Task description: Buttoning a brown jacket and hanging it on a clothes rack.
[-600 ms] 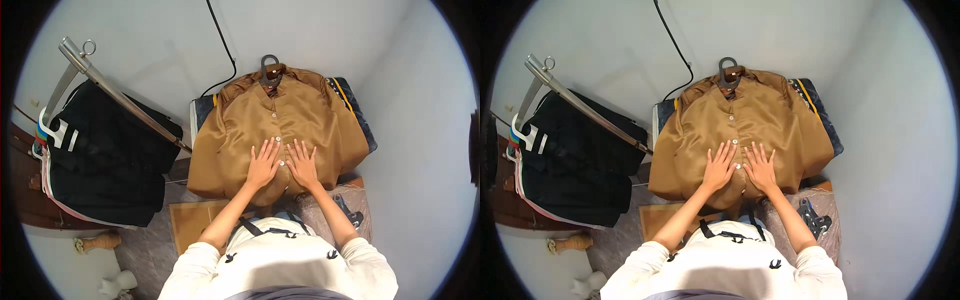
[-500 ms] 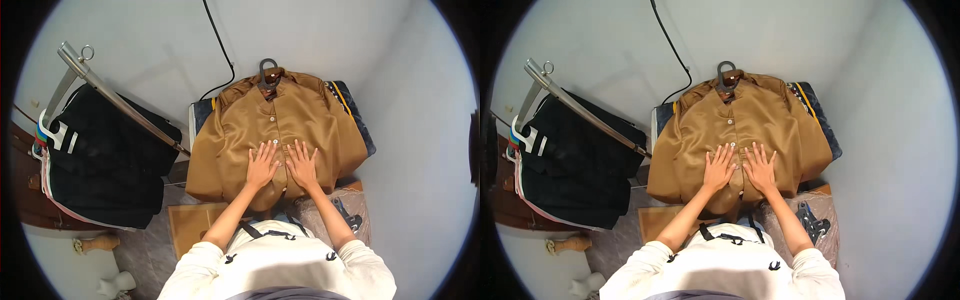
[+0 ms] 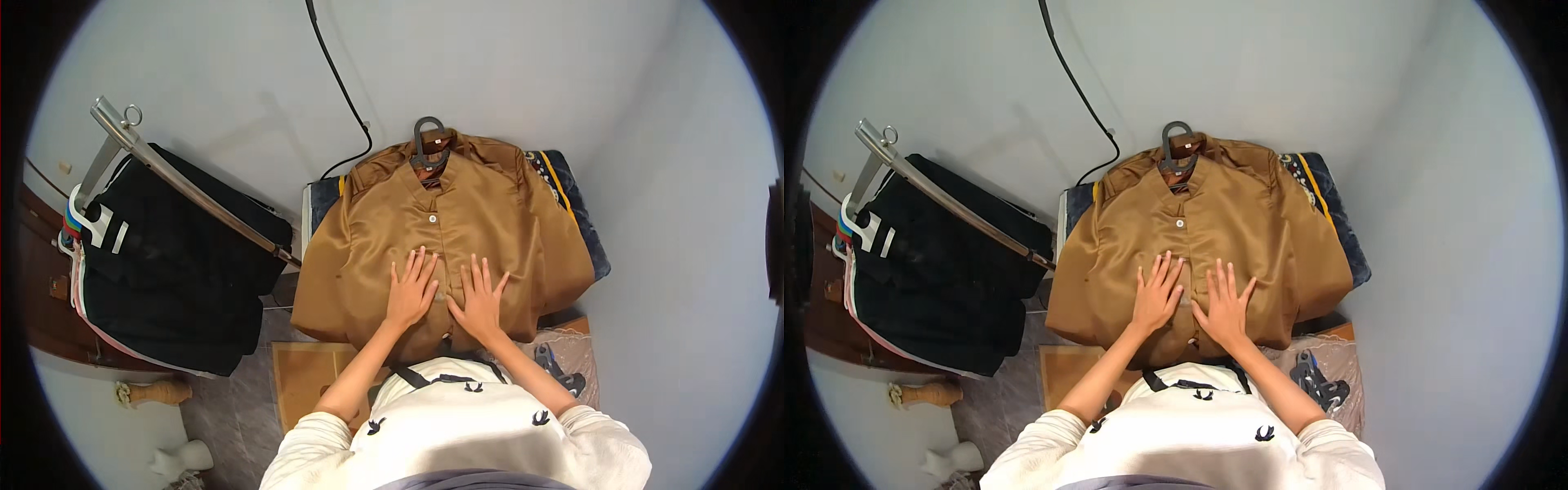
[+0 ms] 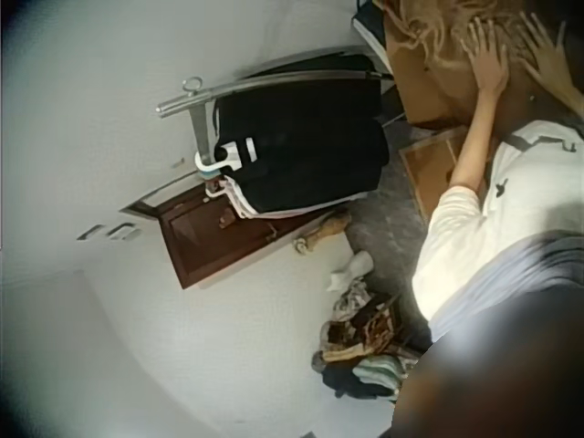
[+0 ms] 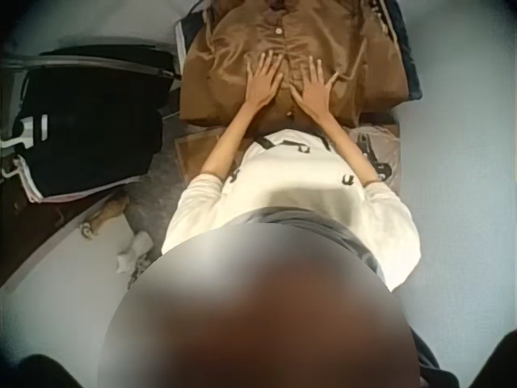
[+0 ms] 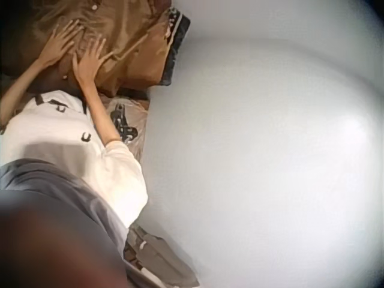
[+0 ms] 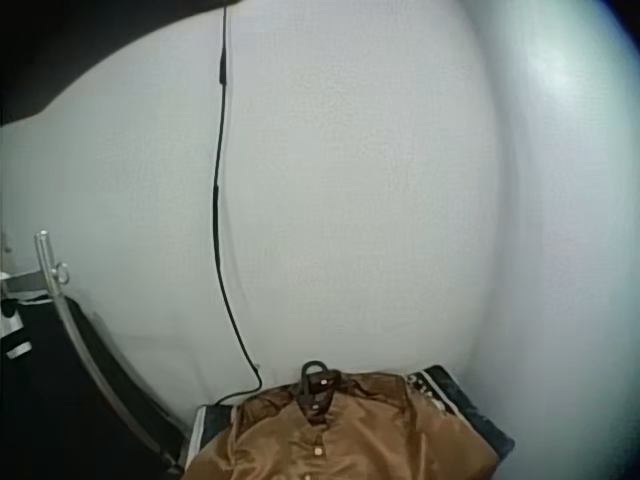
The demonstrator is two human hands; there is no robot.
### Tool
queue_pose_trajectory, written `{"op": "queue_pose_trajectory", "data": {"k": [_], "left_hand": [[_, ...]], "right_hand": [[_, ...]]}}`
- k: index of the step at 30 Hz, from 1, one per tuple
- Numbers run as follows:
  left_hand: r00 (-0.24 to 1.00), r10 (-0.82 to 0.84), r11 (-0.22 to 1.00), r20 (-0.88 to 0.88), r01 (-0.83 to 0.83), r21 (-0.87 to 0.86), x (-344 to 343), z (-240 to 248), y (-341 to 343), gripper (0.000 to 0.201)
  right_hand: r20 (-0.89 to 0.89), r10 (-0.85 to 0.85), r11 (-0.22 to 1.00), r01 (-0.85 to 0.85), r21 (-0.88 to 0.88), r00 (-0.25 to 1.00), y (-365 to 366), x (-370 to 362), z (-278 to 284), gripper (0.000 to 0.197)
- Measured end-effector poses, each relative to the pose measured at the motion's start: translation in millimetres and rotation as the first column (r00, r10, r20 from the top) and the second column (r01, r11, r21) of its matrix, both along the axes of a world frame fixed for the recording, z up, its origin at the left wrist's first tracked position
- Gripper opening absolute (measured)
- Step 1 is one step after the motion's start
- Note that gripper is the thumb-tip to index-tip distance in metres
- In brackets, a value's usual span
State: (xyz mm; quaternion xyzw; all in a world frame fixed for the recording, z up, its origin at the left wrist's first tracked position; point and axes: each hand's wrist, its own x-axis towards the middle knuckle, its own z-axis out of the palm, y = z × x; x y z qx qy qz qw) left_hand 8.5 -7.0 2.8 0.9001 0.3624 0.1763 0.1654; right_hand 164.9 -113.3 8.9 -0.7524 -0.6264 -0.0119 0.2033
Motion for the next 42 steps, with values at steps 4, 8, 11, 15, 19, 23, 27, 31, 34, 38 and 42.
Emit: {"op": "queue_pose_trajectory", "data": {"k": [4,8,11,15,19,23,27,31,34,38,42], "left_hand": [[0.988,0.150,0.988,0.033,-0.151,0.037,25,3,21,0.060],[0.973,0.231,0.971,0.015,-0.232,0.055,47,-1,31,0.059],[0.959,0.259,0.966,-0.114,-0.257,0.026,51,-16,30,0.061],[0.964,0.250,0.968,-0.091,-0.250,0.005,53,-24,30,0.061],[0.965,0.250,0.968,-0.081,-0.251,-0.008,52,-23,36,0.059],[0.973,0.231,0.972,0.015,-0.231,0.032,51,-16,45,0.059],[0.970,0.242,0.961,0.034,-0.244,0.130,47,-10,60,0.060],[0.964,0.262,0.955,-0.046,-0.252,0.153,54,-18,78,0.062],[0.951,0.280,0.956,-0.132,-0.264,0.131,57,-28,83,0.064],[0.961,0.264,0.961,-0.082,-0.255,0.104,57,-30,84,0.063],[0.964,0.261,0.960,-0.047,-0.255,0.113,58,-30,85,0.062]], "right_hand": [[0.015,-0.021,0.990,0.019,0.139,1.000,66,14,16,0.061],[0.159,-0.076,0.996,0.068,0.052,0.984,122,34,5,0.076],[0.153,-0.051,0.999,0.052,0.000,0.987,127,36,-15,0.083],[0.012,-0.048,0.997,0.049,-0.055,0.999,108,35,-33,0.075],[-0.038,-0.045,0.993,0.041,-0.113,0.998,94,28,-31,0.068],[-0.003,-0.044,0.992,0.043,-0.119,0.999,85,27,-20,0.060],[0.028,0.034,0.997,-0.036,0.072,0.999,97,46,-5,0.050],[0.125,-0.018,0.999,0.022,-0.032,0.992,122,58,-17,0.056],[0.119,-0.034,0.999,0.038,-0.029,0.992,127,57,-30,0.056],[0.072,-0.034,0.999,0.033,0.007,0.997,126,57,-32,0.054],[0.083,-0.039,0.999,0.039,0.005,0.996,128,58,-30,0.055]]}}
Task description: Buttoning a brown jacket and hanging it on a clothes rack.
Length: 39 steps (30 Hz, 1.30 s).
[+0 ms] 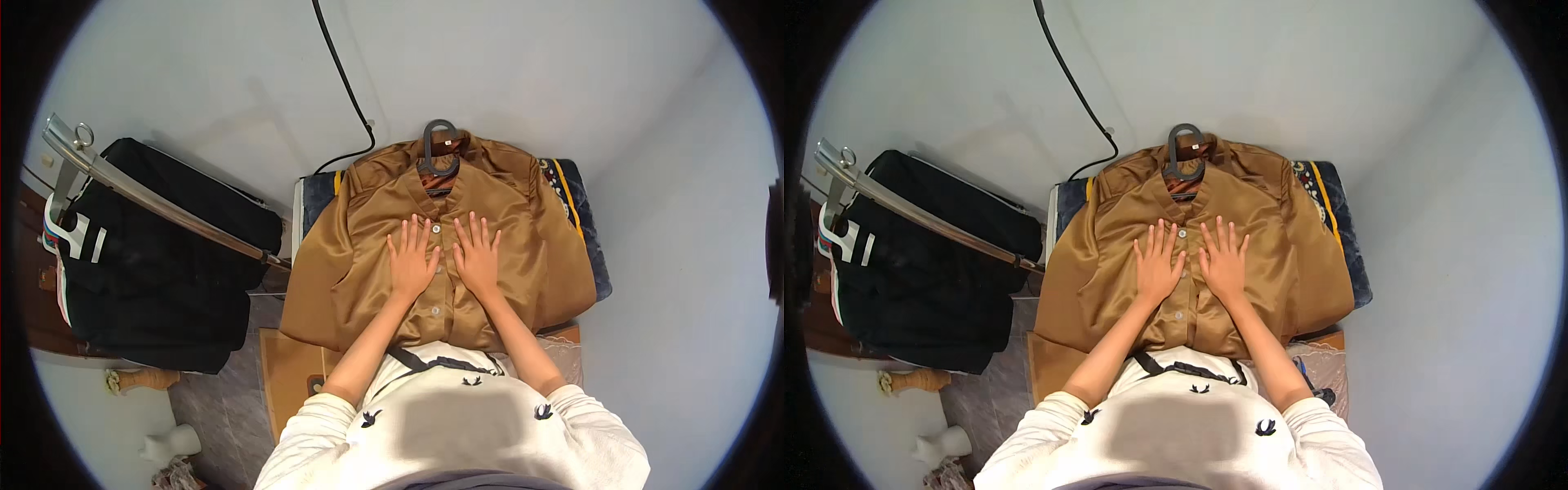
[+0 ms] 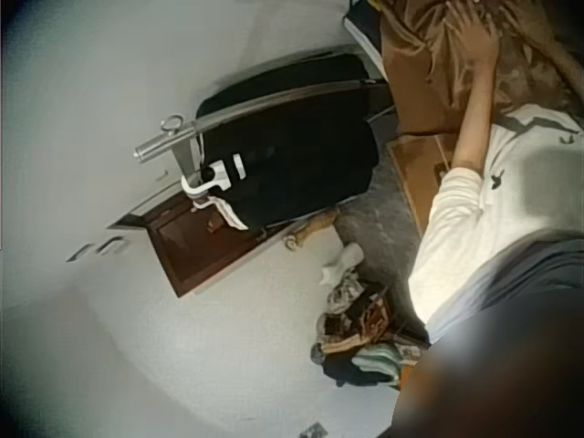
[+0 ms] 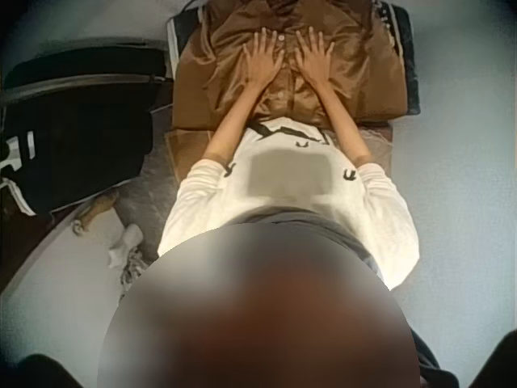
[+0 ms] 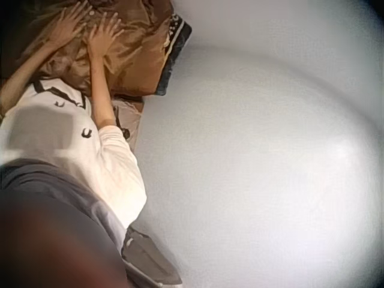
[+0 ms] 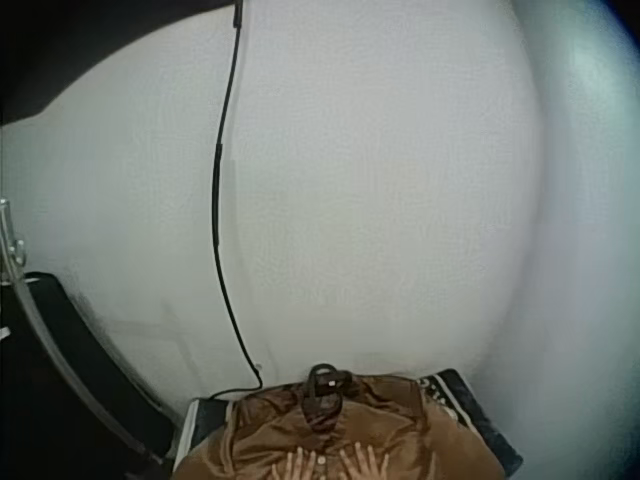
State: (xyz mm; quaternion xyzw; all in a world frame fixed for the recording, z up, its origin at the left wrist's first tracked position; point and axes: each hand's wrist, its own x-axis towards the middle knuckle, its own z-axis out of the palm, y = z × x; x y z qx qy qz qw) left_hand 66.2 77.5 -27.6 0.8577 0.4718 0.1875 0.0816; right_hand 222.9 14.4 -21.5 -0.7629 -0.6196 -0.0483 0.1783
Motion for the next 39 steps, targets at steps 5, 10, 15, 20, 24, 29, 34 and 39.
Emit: {"op": "queue_pose_trajectory", "data": {"k": [5,10,15,20,24,29,34,39], "left_hand": [[1.000,0.006,1.000,-0.006,-0.006,0.015,-1,-1,1,0.062],[1.000,0.000,1.000,-0.006,0.000,0.031,-1,0,0,0.063],[1.000,-0.002,1.000,-0.003,0.002,0.022,-2,-1,0,0.063],[1.000,0.004,1.000,-0.020,-0.003,0.018,-2,2,0,0.063],[1.000,0.008,1.000,-0.022,-0.008,-0.006,-2,1,0,0.064],[1.000,-0.008,1.000,-0.016,0.008,-0.021,-5,-1,1,0.064],[1.000,-0.014,1.000,0.005,0.014,-0.027,-5,0,2,0.065],[0.996,-0.031,0.999,0.087,0.032,-0.013,-6,4,2,0.064]], "right_hand": [[-0.005,0.000,1.000,0.000,0.009,1.000,2,-1,-1,0.054],[-0.010,-0.008,1.000,0.009,0.010,1.000,2,-2,-1,0.053],[0.005,-0.006,1.000,0.006,0.008,1.000,2,-1,-2,0.054],[-0.017,-0.002,0.999,0.002,-0.037,1.000,2,0,1,0.054],[-0.134,0.003,0.999,-0.009,-0.044,0.991,2,-2,7,0.050],[-0.252,-0.054,0.997,0.066,0.040,0.966,11,-11,22,0.051],[-0.150,-0.077,0.982,0.101,0.160,0.986,31,-13,24,0.051],[-0.267,-0.078,0.969,0.136,0.205,0.961,34,-14,26,0.032]]}}
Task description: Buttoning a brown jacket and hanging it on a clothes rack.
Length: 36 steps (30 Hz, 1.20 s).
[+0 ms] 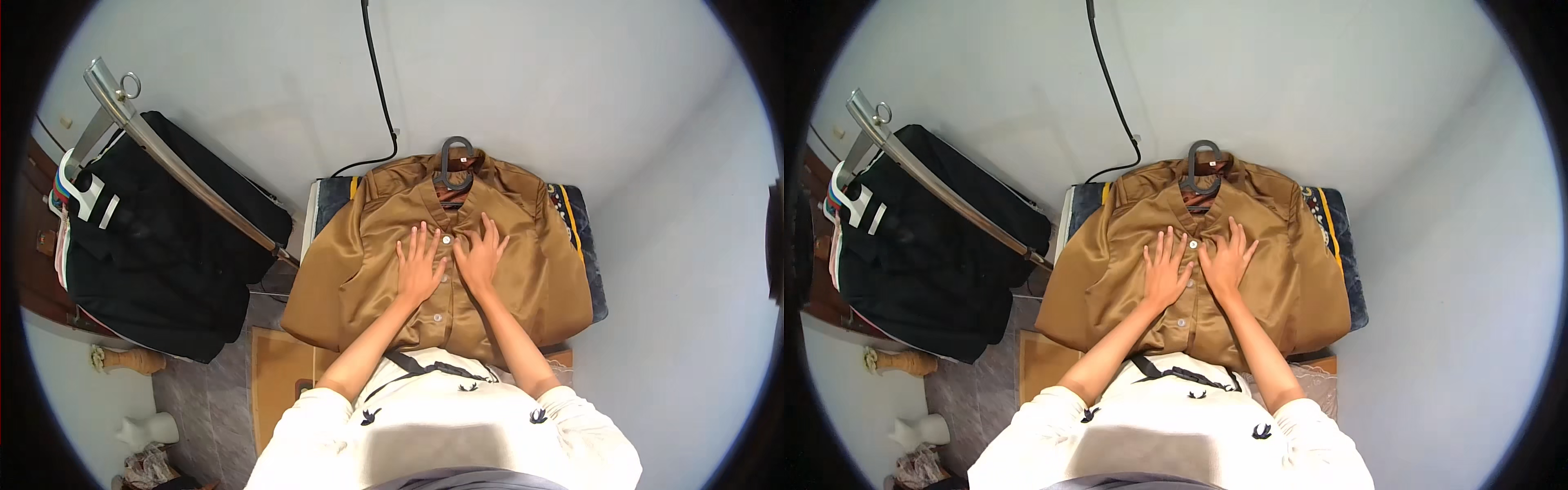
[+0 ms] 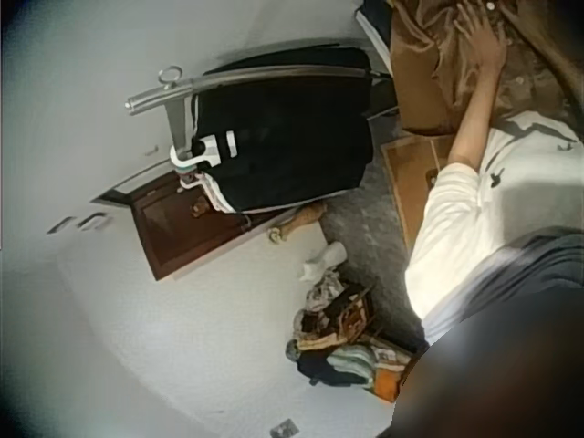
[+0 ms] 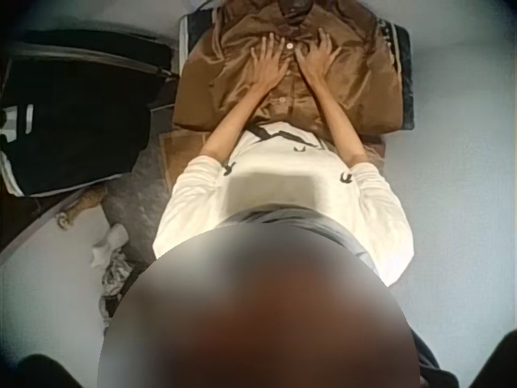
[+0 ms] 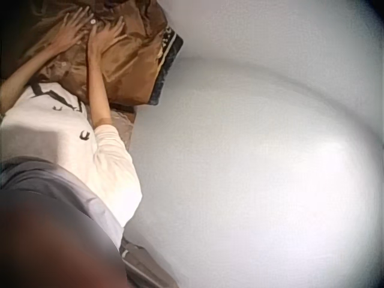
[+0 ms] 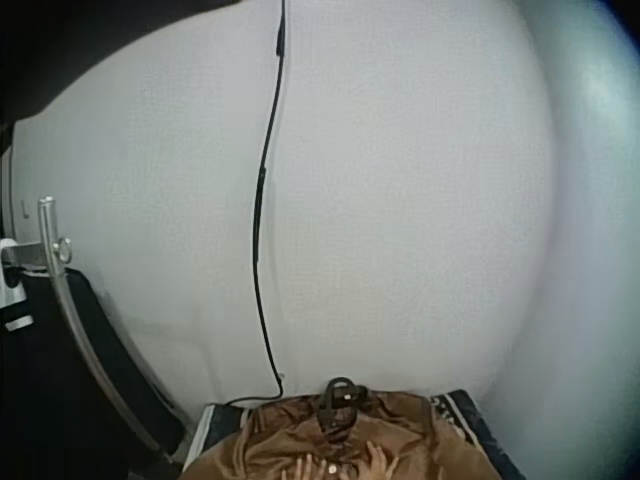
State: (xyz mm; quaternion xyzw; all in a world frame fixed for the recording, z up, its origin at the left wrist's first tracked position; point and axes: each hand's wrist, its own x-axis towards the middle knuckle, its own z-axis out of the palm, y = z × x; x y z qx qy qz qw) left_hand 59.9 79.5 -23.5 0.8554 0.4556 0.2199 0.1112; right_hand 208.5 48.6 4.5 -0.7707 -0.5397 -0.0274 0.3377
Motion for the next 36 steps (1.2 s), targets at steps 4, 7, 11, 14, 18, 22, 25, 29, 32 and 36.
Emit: {"op": "queue_pose_trajectory", "data": {"k": [4,7,11,14,18,22,25,29,32,36], "left_hand": [[0.993,-0.040,0.999,0.115,0.043,-0.018,2,14,1,0.044],[0.968,-0.021,0.999,0.252,0.031,-0.035,13,25,9,0.038],[0.952,0.003,0.998,0.307,0.016,-0.060,28,28,19,0.035],[0.939,0.030,0.990,0.343,0.020,-0.142,41,27,18,0.036],[0.917,0.118,0.962,0.381,-0.011,-0.272,46,26,17,0.036],[0.899,0.087,0.972,0.428,0.018,-0.235,47,27,16,0.031],[0.852,0.133,0.958,0.506,0.020,-0.285,45,17,20,0.025],[0.822,0.223,0.937,0.524,-0.032,-0.348,47,26,20,0.019],[0.841,0.217,0.949,0.496,-0.063,-0.309,40,25,24,0.012],[0.872,0.177,0.971,0.457,-0.079,-0.224,35,29,21,0.009]], "right_hand": [[-0.023,-0.005,0.999,0.006,0.045,1.000,-4,9,1,0.028],[-0.046,-0.010,1.000,0.011,0.029,0.999,-7,14,4,0.028],[-0.124,0.007,1.000,-0.008,-0.006,0.992,-8,16,6,0.031],[-0.268,0.040,0.999,-0.039,0.008,0.963,-8,19,9,0.032],[-0.285,0.076,0.995,-0.091,-0.040,0.955,-11,27,16,0.033],[-0.229,0.127,0.990,-0.139,-0.035,0.965,-12,29,18,0.038],[-0.056,0.180,0.982,-0.183,-0.045,0.982,-8,24,21,0.035],[-0.004,0.179,0.982,-0.179,-0.062,0.984,-7,23,16,0.033],[-0.061,0.146,0.987,-0.150,-0.065,0.987,-8,20,18,0.027],[0.101,0.087,0.995,-0.081,-0.066,0.991,-9,19,25,0.019]]}}
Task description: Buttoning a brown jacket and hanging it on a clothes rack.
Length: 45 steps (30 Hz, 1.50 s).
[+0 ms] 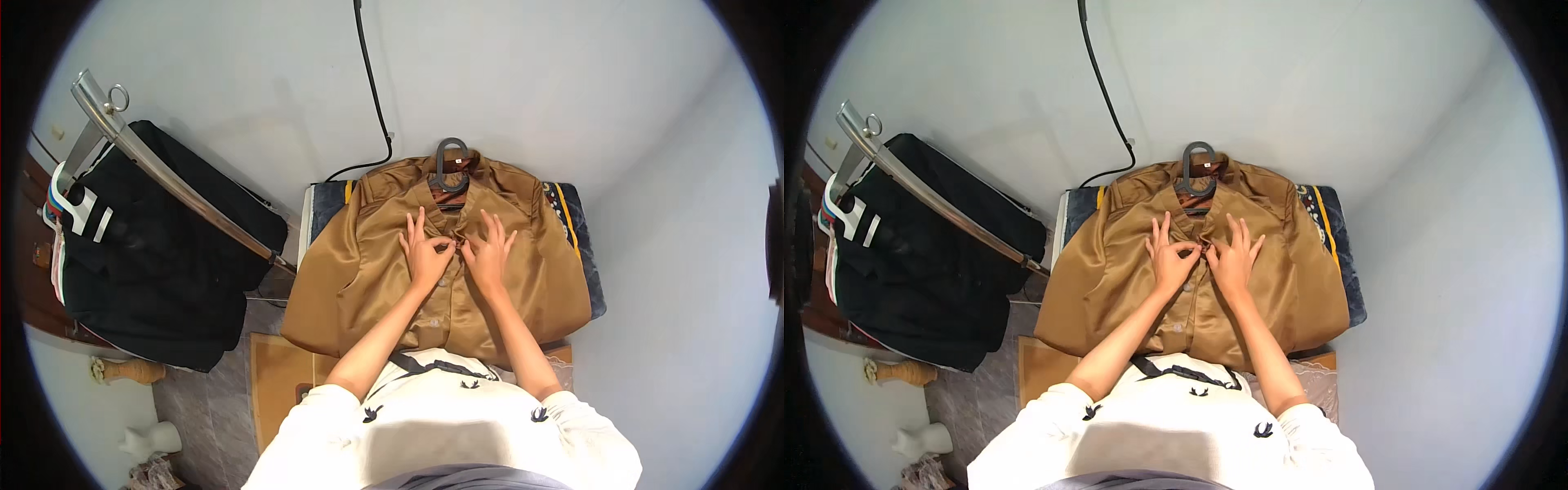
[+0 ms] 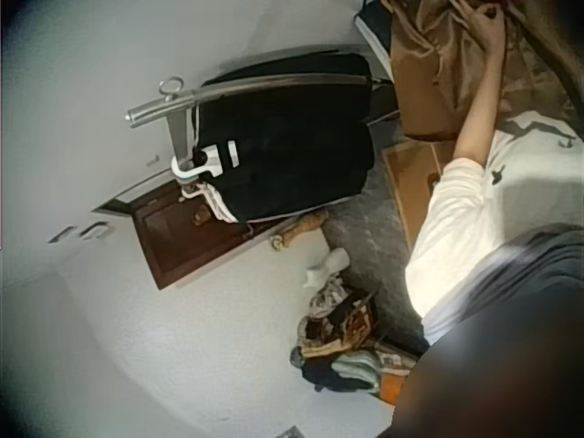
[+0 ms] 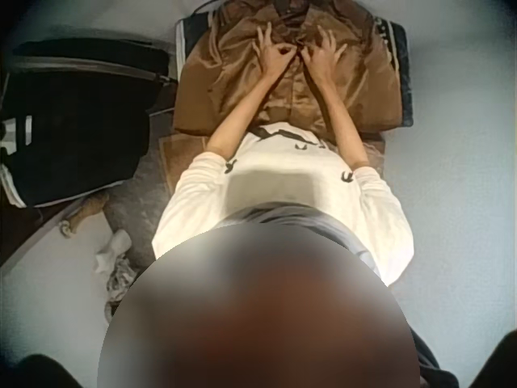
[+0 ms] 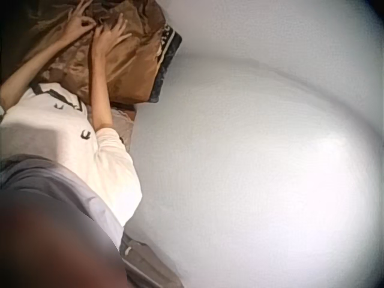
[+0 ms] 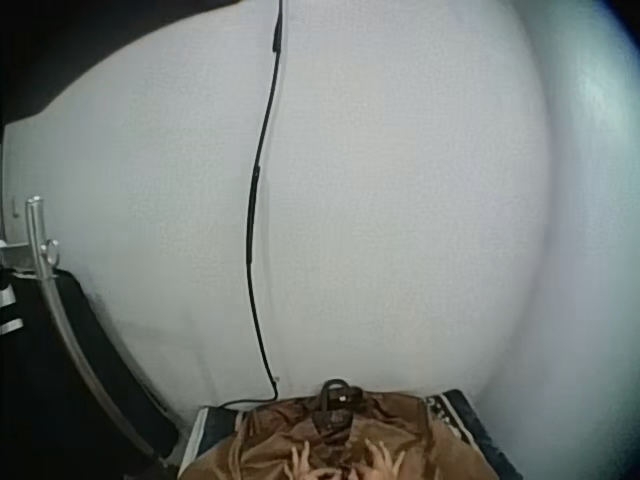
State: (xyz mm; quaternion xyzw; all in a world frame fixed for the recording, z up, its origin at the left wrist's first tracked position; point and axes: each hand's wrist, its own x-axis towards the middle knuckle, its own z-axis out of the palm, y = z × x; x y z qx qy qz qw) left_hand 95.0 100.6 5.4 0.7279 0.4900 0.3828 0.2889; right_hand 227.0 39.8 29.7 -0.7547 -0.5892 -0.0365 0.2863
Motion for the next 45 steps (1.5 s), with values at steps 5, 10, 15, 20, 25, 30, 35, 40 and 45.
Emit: {"op": "queue_pose_trajectory", "data": {"k": [5,10,15,20,25,30,35,40,45], "left_hand": [[0.999,-0.044,0.994,-0.032,0.047,0.100,0,5,-6,0.009],[0.996,-0.058,0.972,-0.067,0.072,0.224,-6,11,-3,0.010],[0.984,-0.087,0.947,-0.153,0.130,0.295,-6,14,-1,0.010],[0.974,-0.149,0.935,-0.172,0.195,0.297,-18,14,7,0.021],[0.873,-0.247,0.879,-0.421,0.385,0.281,-45,10,24,0.031],[0.813,-0.257,0.830,-0.522,0.462,0.311,-37,10,41,0.019],[0.812,-0.256,0.764,-0.525,0.503,0.405,-36,-6,50,0.016],[0.909,-0.237,0.818,-0.342,0.377,0.435,-29,-2,43,0.015],[0.940,-0.222,0.867,-0.260,0.312,0.389,-27,6,44,0.017]], "right_hand": [[0.235,0.276,0.954,-0.296,0.054,0.932,16,6,18,0.041],[0.247,0.458,0.888,-0.428,-0.166,0.854,30,22,54,0.015],[0.431,0.547,0.837,-0.473,-0.275,0.718,40,25,59,0.008],[0.539,0.551,0.828,-0.495,-0.263,0.637,47,30,58,0.005],[0.460,0.624,0.770,-0.597,-0.226,0.631,41,35,60,0.008],[0.393,0.689,0.721,-0.629,-0.291,0.609,43,35,56,0.008],[0.586,0.617,0.777,-0.522,-0.350,0.525,50,28,65,0.012],[0.575,0.611,0.770,-0.577,-0.273,0.543,53,35,69,0.013],[0.403,0.636,0.746,-0.658,-0.101,0.659,49,34,51,0.008]]}}
